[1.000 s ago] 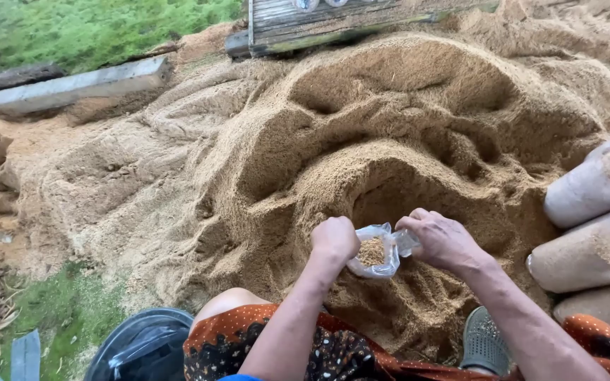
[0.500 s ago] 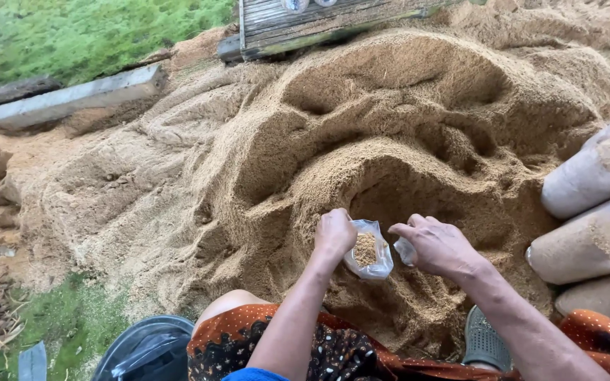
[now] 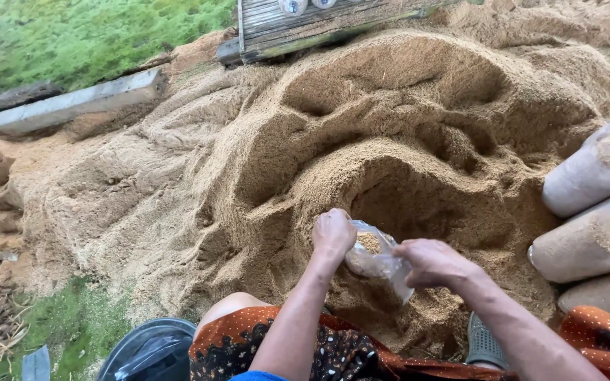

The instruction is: Scooping grain or rice husks from a large pile into small plastic bags using a small plastic container.

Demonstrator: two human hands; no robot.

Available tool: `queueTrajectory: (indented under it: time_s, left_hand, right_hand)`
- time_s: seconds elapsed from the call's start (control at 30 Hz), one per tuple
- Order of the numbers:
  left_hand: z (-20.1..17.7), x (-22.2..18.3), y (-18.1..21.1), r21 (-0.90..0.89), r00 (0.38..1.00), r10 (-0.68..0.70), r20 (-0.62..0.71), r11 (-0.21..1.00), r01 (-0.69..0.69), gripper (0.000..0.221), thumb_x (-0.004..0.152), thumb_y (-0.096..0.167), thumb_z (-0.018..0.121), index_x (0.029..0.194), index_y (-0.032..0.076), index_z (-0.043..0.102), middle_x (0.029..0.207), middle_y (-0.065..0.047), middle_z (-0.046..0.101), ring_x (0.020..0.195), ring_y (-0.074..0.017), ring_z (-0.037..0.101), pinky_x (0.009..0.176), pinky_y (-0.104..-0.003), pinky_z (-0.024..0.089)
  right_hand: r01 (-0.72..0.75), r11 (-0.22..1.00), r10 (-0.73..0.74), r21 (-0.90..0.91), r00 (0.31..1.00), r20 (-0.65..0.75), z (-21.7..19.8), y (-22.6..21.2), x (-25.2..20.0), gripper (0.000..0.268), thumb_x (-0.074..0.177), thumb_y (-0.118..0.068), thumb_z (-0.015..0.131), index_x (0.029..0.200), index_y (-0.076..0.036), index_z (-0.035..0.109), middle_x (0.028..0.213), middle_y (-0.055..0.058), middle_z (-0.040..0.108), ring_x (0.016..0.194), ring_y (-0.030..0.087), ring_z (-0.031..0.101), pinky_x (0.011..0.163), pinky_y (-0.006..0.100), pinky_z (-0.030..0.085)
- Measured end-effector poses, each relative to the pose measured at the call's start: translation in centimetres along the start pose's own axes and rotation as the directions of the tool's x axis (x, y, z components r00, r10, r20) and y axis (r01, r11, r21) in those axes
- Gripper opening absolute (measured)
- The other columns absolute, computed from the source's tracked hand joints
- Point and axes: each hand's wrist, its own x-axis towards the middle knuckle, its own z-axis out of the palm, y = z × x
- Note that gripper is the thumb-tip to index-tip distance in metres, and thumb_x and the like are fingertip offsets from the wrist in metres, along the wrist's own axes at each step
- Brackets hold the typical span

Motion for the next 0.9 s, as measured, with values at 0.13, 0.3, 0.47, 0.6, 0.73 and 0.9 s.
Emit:
queueTrajectory:
  time_s: [0.13, 0.3, 0.47, 0.6, 0.73, 0.9]
  left_hand:
    - [-0.7, -0.4, 0.2, 0.122, 1.000, 0.016, 0.020, 0.992, -0.018, 0.032, 0.080, 0.015, 0.052, 0.090, 0.019, 0.083, 0.097, -0.020, 0.078, 0.104, -0.0417, 0.074, 0.090, -0.049, 0.059]
    - [-2.1, -2.8, 2.4, 0.229, 0.970, 0.200, 0.141, 0.946, -0.228, 0.037, 0.087, 0.032, 0.059, 0.110, 0.007, 0.074, 0.107, -0.023, 0.075, 0.111, -0.0409, 0.071, 0.096, -0.054, 0.057]
    - [0.2, -0.2, 1.0, 0.221, 0.983, 0.169, 0.067, 0.959, -0.180, 0.029, 0.084, 0.022, 0.056, 0.097, 0.007, 0.077, 0.094, -0.021, 0.076, 0.099, -0.0423, 0.075, 0.085, -0.053, 0.061]
    - [-0.4, -0.6, 1.5, 0.093, 0.995, 0.066, 0.076, 0.993, -0.073, 0.029, 0.086, 0.018, 0.059, 0.105, 0.000, 0.072, 0.100, -0.029, 0.074, 0.104, -0.0474, 0.072, 0.090, -0.055, 0.059]
    - [-1.4, -2.7, 2.4, -0.042, 0.995, 0.048, 0.089, 0.998, -0.044, 0.027, 0.090, 0.019, 0.058, 0.106, -0.001, 0.067, 0.104, -0.031, 0.072, 0.108, -0.0476, 0.070, 0.091, -0.057, 0.058]
    - [-4.2, -4.1, 4.1, -0.103, 0.986, -0.116, 0.117, 0.986, 0.129, 0.024, 0.101, 0.001, 0.053, 0.125, 0.004, 0.057, 0.115, -0.016, 0.071, 0.106, -0.0267, 0.069, 0.092, -0.041, 0.058]
  right_hand:
    - [-0.006, 0.999, 0.000, -0.053, 0.992, -0.125, -2.8, -0.1, -1.6, 0.054, 0.065, -0.018, 0.064, 0.118, -0.024, 0.070, 0.109, -0.001, 0.072, 0.111, 0.026, 0.071, 0.097, 0.045, 0.058]
    - [0.054, 0.997, -0.063, -0.053, 0.981, -0.182, -3.3, -0.6, -2.0, 0.041, 0.077, -0.025, 0.066, 0.118, -0.024, 0.068, 0.110, -0.001, 0.072, 0.111, 0.028, 0.071, 0.097, 0.046, 0.058]
    - [0.000, 0.997, -0.015, -0.078, 0.983, -0.182, -3.4, 0.6, -1.5, 0.040, 0.078, -0.028, 0.066, 0.118, -0.026, 0.068, 0.111, -0.004, 0.071, 0.110, 0.025, 0.071, 0.096, 0.042, 0.058]
    - [-0.018, 0.999, 0.011, -0.035, 0.981, -0.194, -4.4, 0.5, -1.9, 0.052, 0.072, -0.020, 0.068, 0.123, -0.028, 0.064, 0.119, -0.001, 0.070, 0.114, 0.030, 0.069, 0.099, 0.046, 0.058]
    - [-0.048, 0.997, 0.057, 0.064, 0.988, -0.146, -6.1, 0.7, -3.2, 0.056, 0.071, -0.015, 0.068, 0.125, -0.027, 0.065, 0.124, -0.002, 0.071, 0.119, 0.029, 0.069, 0.101, 0.045, 0.057]
    - [-0.356, 0.687, 0.369, 0.634, 0.922, 0.118, -12.1, 1.7, -7.1, 0.051, 0.088, -0.007, 0.073, 0.136, -0.022, 0.066, 0.112, 0.009, 0.076, 0.079, 0.016, 0.057, 0.069, 0.027, 0.044]
